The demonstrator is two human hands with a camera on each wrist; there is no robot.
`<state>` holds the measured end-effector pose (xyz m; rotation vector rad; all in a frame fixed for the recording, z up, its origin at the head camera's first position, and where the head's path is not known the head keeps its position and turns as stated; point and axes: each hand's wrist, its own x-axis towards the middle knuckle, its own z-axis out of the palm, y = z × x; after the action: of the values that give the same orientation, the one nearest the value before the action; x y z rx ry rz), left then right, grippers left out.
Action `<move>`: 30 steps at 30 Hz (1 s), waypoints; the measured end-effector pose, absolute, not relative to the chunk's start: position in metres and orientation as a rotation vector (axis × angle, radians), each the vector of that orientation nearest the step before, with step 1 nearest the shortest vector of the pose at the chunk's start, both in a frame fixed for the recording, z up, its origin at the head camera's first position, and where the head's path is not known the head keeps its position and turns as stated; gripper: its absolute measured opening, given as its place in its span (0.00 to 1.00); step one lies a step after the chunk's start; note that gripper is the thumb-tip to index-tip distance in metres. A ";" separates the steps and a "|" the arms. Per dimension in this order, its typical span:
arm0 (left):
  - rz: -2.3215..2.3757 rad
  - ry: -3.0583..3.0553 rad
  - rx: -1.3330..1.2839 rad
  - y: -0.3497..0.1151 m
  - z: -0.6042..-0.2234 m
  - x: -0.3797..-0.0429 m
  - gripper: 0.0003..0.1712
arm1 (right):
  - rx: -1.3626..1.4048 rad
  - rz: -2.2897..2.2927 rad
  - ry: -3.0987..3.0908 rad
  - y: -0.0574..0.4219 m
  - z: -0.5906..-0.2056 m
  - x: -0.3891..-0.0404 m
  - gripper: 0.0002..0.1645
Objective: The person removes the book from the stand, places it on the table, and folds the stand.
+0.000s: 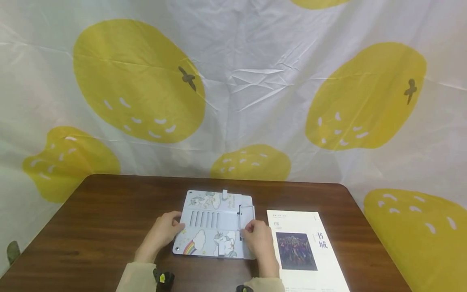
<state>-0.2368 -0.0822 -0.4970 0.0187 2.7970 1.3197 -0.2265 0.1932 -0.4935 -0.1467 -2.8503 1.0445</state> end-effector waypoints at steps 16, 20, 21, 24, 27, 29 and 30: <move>1.303 2.805 0.011 -0.083 -0.498 -0.236 0.21 | -0.161 0.976 -2.912 0.188 -0.491 -0.230 0.09; 1.321 2.807 0.017 -0.086 -0.498 -0.234 0.21 | -0.160 0.989 -2.902 0.185 -0.492 -0.229 0.09; 1.326 2.805 0.017 -0.087 -0.498 -0.234 0.21 | -0.163 1.000 -2.896 0.184 -0.492 -0.230 0.09; 1.332 2.811 0.013 -0.091 -0.497 -0.232 0.21 | -0.154 1.054 -2.877 0.181 -0.491 -0.231 0.07; 1.333 2.814 0.017 -0.090 -0.496 -0.232 0.22 | -0.118 1.088 -2.842 0.182 -0.486 -0.234 0.06; 1.333 2.805 0.034 -0.087 -0.497 -0.233 0.22 | -0.100 1.099 -2.820 0.185 -0.480 -0.236 0.05; 1.334 2.798 0.048 -0.085 -0.498 -0.234 0.23 | -0.094 1.098 -2.811 0.186 -0.477 -0.237 0.05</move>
<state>-0.2340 -0.0848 -0.4976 0.0478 2.7976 1.3337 -0.2368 0.1863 -0.4773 -0.0942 -2.8110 1.0980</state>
